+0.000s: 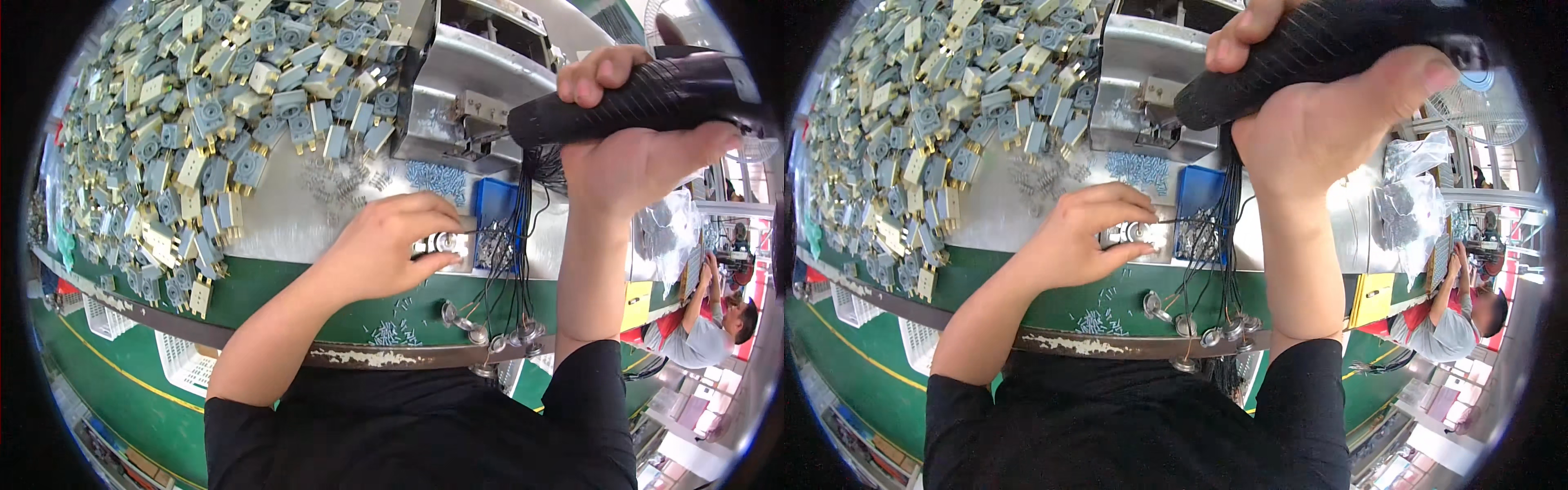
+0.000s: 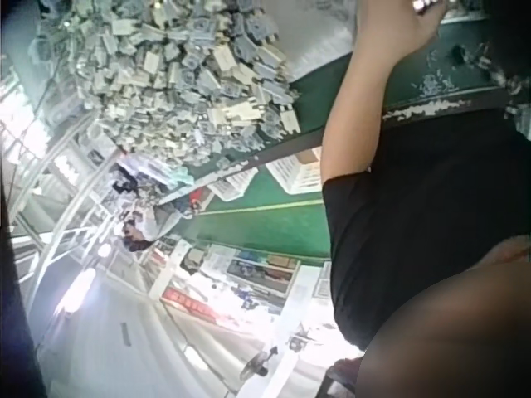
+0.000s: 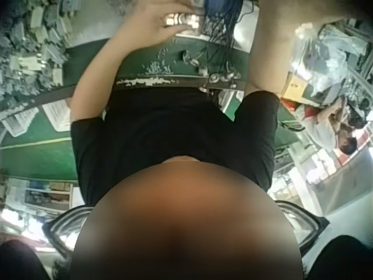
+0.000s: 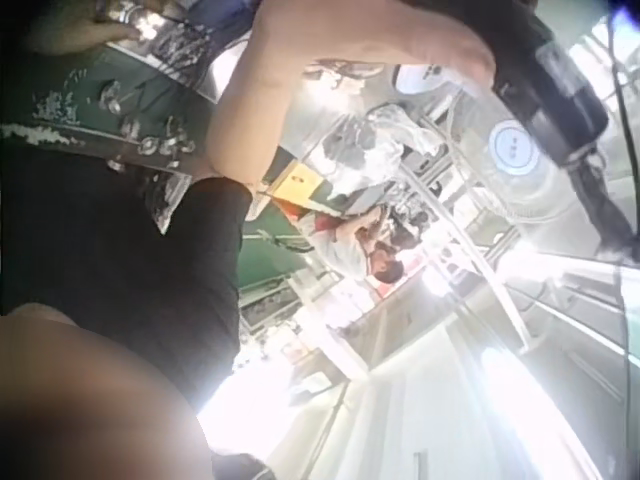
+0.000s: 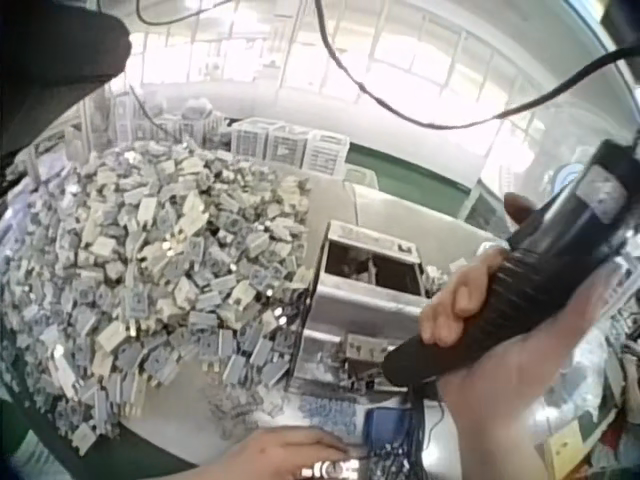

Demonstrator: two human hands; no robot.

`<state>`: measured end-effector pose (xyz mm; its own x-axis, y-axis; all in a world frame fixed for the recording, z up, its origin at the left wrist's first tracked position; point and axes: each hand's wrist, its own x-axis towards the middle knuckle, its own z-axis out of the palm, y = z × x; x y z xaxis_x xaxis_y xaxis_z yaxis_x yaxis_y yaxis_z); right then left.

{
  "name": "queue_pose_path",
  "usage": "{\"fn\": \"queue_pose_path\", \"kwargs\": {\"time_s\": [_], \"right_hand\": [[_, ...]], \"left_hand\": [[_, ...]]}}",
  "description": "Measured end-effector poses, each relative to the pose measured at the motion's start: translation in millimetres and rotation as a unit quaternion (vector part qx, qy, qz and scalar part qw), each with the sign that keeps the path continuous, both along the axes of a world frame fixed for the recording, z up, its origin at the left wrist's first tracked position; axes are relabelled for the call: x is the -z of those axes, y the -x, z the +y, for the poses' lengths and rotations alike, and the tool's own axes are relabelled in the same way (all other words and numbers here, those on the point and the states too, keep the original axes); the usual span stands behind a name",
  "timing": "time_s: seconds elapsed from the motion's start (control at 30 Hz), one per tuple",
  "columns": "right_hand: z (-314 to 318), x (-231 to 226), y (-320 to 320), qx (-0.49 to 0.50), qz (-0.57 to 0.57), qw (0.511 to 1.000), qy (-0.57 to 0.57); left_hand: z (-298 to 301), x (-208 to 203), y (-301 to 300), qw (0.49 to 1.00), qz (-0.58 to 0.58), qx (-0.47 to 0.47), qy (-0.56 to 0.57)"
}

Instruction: Assembling electronic modules by connecting wiring harnesses and securing them to plates using an electric screwdriver.

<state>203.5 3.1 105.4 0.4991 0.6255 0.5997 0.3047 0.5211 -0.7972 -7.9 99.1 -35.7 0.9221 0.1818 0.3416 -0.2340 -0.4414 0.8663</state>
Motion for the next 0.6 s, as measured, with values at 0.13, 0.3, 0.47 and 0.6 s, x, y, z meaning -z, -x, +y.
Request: {"fn": "queue_pose_path", "kwargs": {"time_s": [0.13,0.3,0.47,0.6], "right_hand": [[15,7,2,0.050,0.091,0.994,-0.031],[41,12,28,0.099,0.183,0.977,-0.054],[57,-4,66,0.263,0.226,0.938,0.015],[58,-1,68,0.256,0.228,0.939,0.027]], "left_hand": [[0,-3,0,1.000,0.002,0.001,0.002],[2,-6,-2,1.000,0.011,0.005,0.004],[3,-5,-2,1.000,0.013,0.007,0.005],[3,-4,-2,1.000,0.013,0.007,0.006]]}}
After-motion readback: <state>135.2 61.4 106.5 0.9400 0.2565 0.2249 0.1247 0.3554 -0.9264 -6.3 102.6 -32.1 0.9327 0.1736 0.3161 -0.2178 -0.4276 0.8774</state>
